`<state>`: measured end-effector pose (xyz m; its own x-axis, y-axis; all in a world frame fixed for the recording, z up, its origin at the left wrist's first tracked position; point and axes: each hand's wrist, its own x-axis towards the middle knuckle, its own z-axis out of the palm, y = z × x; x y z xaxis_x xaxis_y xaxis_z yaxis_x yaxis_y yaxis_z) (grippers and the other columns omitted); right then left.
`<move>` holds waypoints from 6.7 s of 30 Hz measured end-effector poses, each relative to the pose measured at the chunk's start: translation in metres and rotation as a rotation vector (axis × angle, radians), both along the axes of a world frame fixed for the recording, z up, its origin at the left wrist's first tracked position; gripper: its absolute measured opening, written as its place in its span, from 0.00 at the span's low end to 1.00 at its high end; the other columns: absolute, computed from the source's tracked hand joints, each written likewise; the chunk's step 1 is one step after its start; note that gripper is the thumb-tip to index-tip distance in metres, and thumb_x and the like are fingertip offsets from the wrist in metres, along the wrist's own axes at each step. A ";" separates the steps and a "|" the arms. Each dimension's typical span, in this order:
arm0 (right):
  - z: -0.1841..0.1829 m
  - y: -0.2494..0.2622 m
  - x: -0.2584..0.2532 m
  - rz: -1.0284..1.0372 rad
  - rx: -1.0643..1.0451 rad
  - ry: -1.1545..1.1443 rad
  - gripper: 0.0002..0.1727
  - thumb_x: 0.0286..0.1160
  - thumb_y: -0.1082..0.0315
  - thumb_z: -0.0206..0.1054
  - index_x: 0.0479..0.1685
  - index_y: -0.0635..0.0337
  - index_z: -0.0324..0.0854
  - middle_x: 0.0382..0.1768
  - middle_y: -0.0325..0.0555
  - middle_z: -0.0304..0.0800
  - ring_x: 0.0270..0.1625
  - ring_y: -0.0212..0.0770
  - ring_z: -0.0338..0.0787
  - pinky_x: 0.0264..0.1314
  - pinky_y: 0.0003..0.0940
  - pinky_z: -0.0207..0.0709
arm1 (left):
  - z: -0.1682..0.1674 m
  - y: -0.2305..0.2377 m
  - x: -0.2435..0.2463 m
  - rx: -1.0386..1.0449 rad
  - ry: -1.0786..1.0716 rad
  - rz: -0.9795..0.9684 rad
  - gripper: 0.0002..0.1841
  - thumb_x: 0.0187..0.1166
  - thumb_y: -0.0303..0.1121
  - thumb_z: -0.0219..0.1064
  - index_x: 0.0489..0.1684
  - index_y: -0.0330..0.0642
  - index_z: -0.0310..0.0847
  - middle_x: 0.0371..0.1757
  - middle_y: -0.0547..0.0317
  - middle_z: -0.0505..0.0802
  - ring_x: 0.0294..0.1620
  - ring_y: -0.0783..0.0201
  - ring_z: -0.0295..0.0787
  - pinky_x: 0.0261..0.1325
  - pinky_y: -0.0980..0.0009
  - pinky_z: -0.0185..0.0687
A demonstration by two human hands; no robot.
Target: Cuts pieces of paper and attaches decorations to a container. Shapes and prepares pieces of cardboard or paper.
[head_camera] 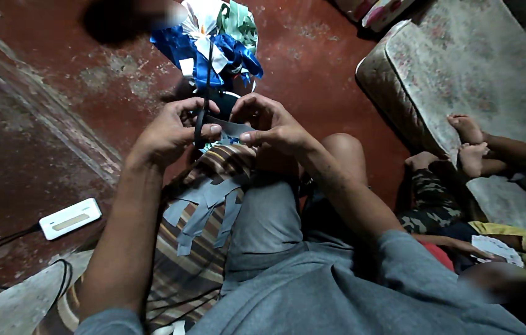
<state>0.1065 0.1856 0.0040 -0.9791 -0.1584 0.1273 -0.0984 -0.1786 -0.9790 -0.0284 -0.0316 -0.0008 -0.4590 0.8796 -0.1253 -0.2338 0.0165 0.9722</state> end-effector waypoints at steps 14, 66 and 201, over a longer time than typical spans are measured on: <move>-0.014 -0.007 -0.007 -0.016 0.153 0.135 0.27 0.69 0.80 0.72 0.68 0.76 0.71 0.52 0.56 0.87 0.47 0.38 0.90 0.54 0.34 0.88 | 0.004 0.005 0.010 -0.084 0.034 0.019 0.23 0.61 0.16 0.76 0.56 0.42 0.81 0.36 0.61 0.94 0.32 0.70 0.92 0.38 0.74 0.92; -0.010 0.032 -0.007 0.085 0.008 -0.165 0.22 0.62 0.83 0.72 0.61 0.70 0.85 0.59 0.51 0.91 0.35 0.27 0.86 0.37 0.23 0.83 | 0.006 -0.020 -0.013 -0.177 0.274 -0.574 0.24 0.75 0.26 0.66 0.73 0.40 0.83 0.48 0.53 0.97 0.48 0.63 0.96 0.52 0.72 0.92; 0.002 0.027 -0.018 0.080 0.058 -0.140 0.18 0.61 0.85 0.73 0.55 0.72 0.87 0.55 0.51 0.92 0.45 0.34 0.91 0.49 0.29 0.88 | 0.007 -0.021 -0.012 -0.196 0.287 -0.567 0.22 0.77 0.26 0.69 0.72 0.41 0.84 0.48 0.61 0.97 0.43 0.73 0.94 0.47 0.79 0.89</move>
